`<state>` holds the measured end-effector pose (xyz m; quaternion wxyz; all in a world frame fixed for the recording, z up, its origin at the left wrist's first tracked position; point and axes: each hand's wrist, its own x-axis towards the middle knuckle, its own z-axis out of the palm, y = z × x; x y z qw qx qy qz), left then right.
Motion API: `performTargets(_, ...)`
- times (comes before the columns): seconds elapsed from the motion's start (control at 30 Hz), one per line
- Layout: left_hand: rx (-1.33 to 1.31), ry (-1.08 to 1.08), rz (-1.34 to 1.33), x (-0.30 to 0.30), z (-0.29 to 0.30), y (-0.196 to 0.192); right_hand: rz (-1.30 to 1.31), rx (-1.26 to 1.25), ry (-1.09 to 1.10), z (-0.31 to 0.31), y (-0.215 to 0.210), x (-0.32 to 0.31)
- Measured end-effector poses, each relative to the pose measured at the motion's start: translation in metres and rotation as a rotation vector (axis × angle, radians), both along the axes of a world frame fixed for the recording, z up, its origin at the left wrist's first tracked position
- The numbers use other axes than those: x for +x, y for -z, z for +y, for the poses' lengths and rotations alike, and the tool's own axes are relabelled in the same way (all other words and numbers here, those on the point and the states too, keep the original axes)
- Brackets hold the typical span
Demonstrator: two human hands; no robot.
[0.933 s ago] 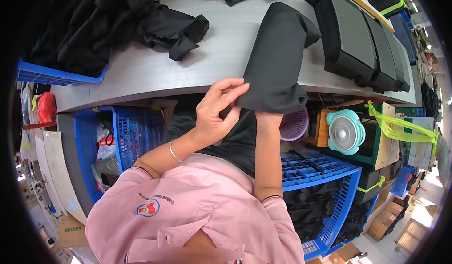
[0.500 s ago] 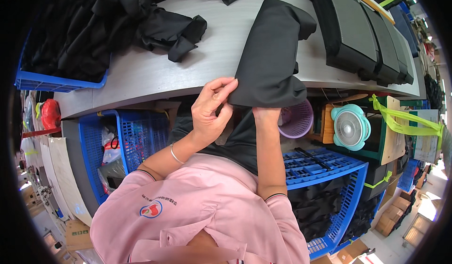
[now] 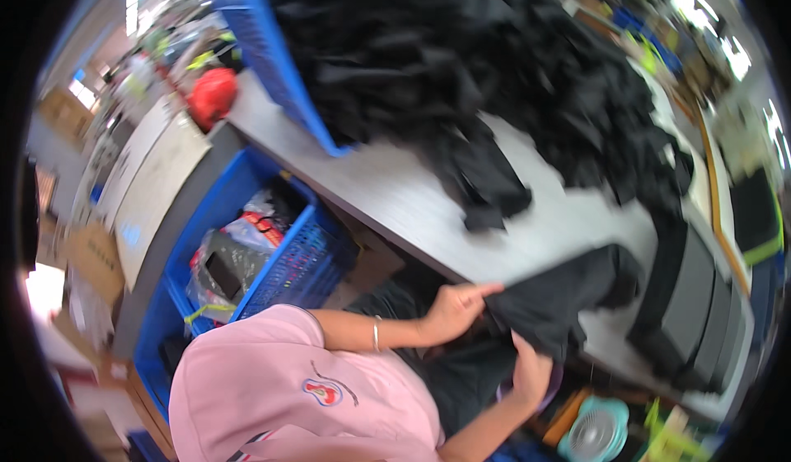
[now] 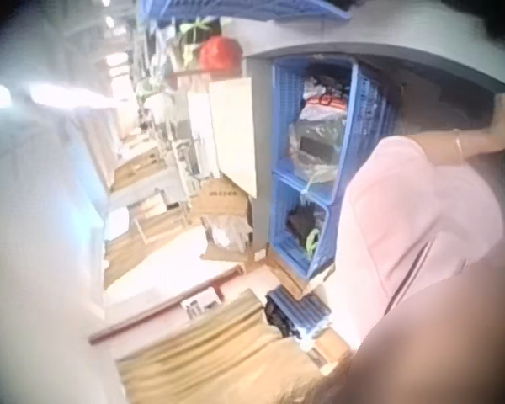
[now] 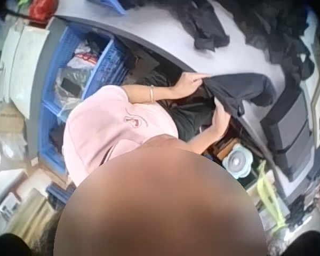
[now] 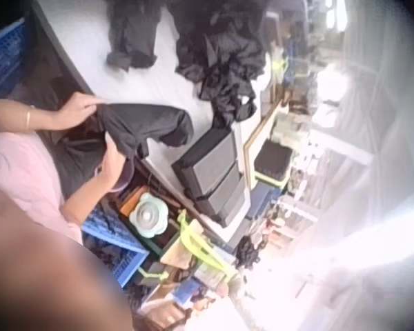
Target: The person is inspecting and folding black textile components, possibly parts for bags or sports equipment, at an assembly station.
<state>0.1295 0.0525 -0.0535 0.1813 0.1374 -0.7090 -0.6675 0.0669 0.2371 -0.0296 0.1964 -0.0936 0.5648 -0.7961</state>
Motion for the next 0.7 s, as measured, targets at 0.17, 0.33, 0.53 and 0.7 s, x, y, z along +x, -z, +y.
performTargets(0.17, 0.343, 0.119, -0.039, -0.009, 0.016, 0.006, 0.588, 1.076, 0.319, -0.025, 0.015, -0.019)
performTargets(0.33, 0.369, 0.151, -0.034, -0.015, 0.035, 0.016, 1.157, 1.347, 0.633, -0.048, 0.040, -0.023)
performTargets(0.53, 0.613, 0.232, -0.091, -0.009, 0.047, 0.030, 1.060, 1.430, 0.528, -0.049, 0.036, -0.007)
performTargets(0.7, 0.809, 0.420, -0.188, -0.010, 0.048, 0.026, 1.052, 1.427, 0.500, -0.050, 0.035, -0.003)
